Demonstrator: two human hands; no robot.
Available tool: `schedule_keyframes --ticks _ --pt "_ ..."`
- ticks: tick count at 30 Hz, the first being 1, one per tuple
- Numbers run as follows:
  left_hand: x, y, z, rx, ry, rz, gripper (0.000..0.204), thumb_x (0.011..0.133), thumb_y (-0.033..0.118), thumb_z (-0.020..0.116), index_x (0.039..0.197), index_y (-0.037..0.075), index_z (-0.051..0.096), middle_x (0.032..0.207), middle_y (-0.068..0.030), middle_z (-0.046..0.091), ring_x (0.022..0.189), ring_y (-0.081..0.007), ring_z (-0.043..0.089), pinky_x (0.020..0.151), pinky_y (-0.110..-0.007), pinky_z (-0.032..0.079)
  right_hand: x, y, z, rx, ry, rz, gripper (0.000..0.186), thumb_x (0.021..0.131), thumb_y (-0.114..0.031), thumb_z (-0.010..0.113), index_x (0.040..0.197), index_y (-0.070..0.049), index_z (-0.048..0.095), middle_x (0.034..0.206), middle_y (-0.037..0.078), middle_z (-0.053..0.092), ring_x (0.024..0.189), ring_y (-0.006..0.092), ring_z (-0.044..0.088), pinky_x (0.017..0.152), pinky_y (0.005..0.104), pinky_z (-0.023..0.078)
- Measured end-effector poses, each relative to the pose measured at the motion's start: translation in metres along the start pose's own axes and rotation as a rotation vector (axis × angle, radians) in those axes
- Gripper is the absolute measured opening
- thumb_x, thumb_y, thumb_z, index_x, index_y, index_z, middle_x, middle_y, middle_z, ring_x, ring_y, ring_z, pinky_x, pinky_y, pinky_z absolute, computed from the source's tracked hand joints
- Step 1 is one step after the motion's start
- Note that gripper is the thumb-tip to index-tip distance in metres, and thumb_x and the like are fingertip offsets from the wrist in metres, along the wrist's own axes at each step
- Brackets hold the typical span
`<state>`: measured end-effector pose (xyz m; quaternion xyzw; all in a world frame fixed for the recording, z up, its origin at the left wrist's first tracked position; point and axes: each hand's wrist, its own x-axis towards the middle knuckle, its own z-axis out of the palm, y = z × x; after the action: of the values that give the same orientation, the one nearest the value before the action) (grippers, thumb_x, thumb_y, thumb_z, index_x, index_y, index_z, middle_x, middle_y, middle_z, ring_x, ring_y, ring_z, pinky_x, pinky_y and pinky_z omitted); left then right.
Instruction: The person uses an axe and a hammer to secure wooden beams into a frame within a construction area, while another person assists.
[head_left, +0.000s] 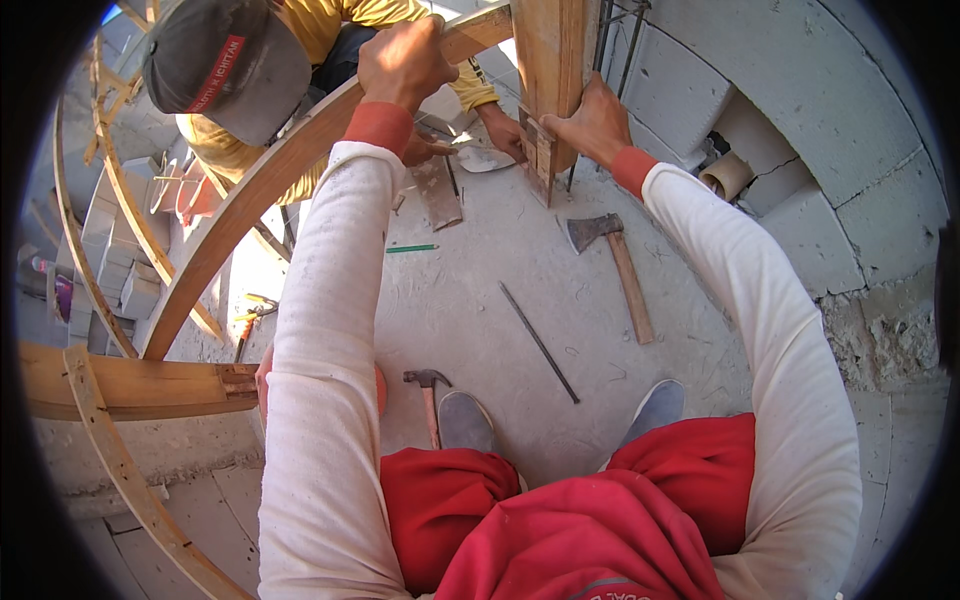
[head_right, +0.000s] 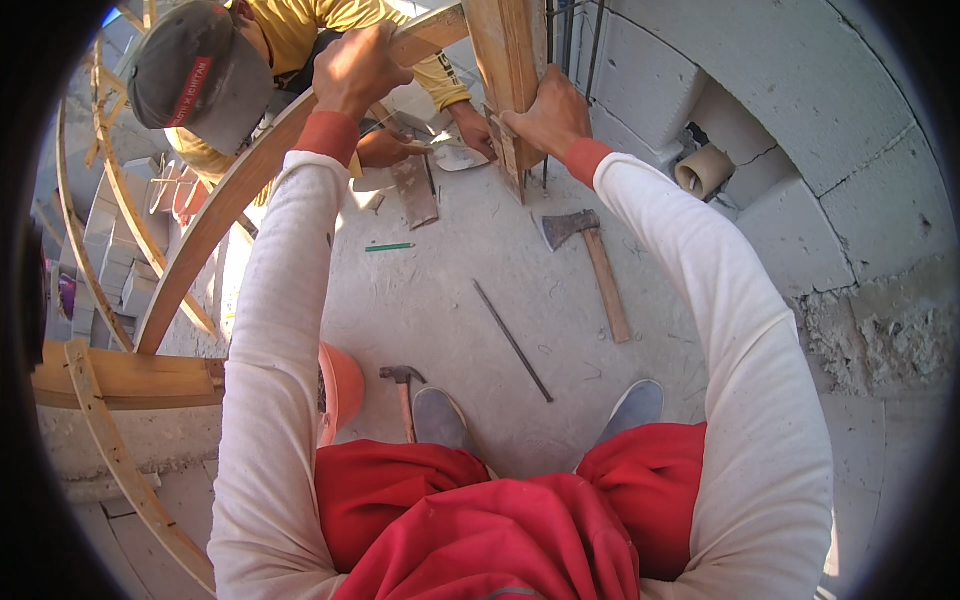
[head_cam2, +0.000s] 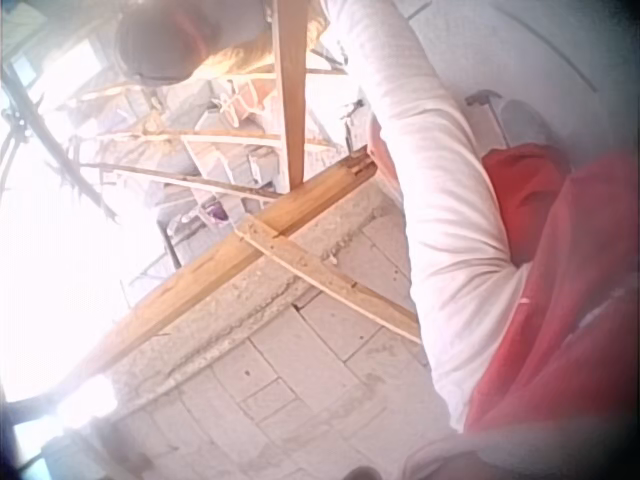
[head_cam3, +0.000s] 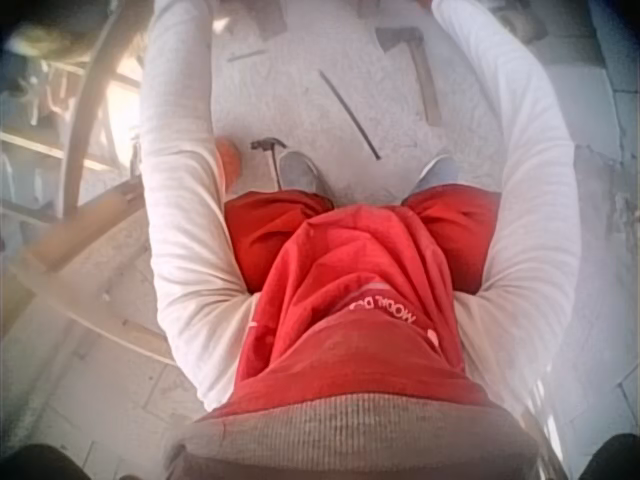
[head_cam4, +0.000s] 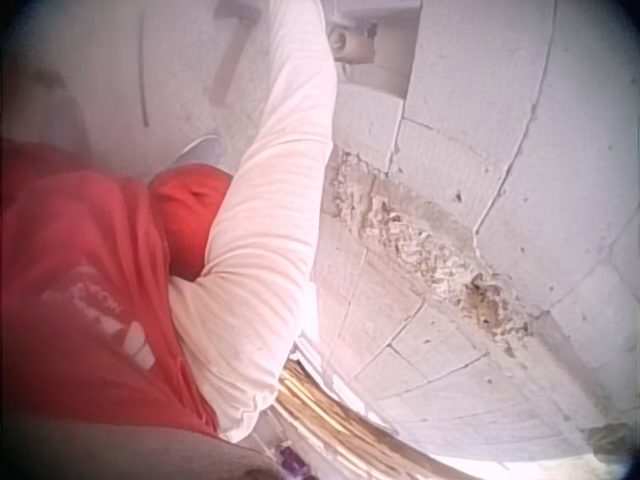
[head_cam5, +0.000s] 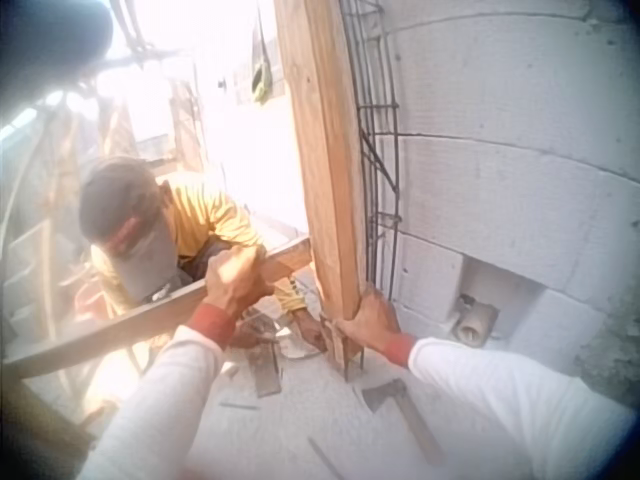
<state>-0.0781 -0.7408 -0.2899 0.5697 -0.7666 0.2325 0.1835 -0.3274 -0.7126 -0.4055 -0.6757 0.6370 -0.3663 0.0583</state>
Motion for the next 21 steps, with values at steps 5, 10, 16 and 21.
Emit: schedule_keyframes --ticks 5,10,16,21 --pt "-0.0003 0.0009 -0.0010 0.012 -0.014 0.000 0.040 0.070 0.037 0.083 0.102 0.014 0.074 0.093 -0.0134 0.077 0.087 -0.0314 0.076 0.073 -0.043 0.061 -0.0010 -0.0006 -0.0018 -0.012 -0.007 -0.004 0.070 0.066 -0.035 0.085 0.113 0.008 0.056 0.110 0.028 0.068 0.102 0.0424 0.070 0.091 0.0465 0.057" --pt "-0.0004 0.0016 0.0011 0.022 0.005 -0.006 0.039 0.070 0.036 0.085 0.100 0.015 0.074 0.091 -0.0128 0.077 0.085 -0.0312 0.076 0.071 -0.043 0.061 -0.0004 0.0019 -0.0001 -0.014 0.000 -0.017 0.071 0.066 -0.036 0.086 0.113 0.008 0.056 0.110 0.028 0.068 0.102 0.0418 0.070 0.091 0.0460 0.057" --pt "-0.0009 0.0009 0.0012 0.015 0.011 0.004 0.038 0.069 0.036 0.085 0.099 0.015 0.074 0.090 -0.0125 0.077 0.085 -0.0316 0.076 0.072 -0.043 0.061 0.0005 0.0020 0.0014 -0.021 -0.010 -0.004 0.071 0.066 -0.036 0.086 0.113 0.008 0.056 0.110 0.028 0.068 0.102 0.0417 0.070 0.091 0.0459 0.057" --pt "-0.0014 0.0016 -0.0038 0.019 -0.024 0.003 0.043 0.070 0.040 0.081 0.102 0.013 0.074 0.094 -0.0146 0.076 0.088 -0.0316 0.075 0.074 -0.043 0.060 0.0009 0.0033 0.0021 -0.010 -0.004 -0.015 0.072 0.066 -0.036 0.086 0.114 0.008 0.056 0.110 0.028 0.068 0.101 0.0417 0.070 0.091 0.0460 0.057"
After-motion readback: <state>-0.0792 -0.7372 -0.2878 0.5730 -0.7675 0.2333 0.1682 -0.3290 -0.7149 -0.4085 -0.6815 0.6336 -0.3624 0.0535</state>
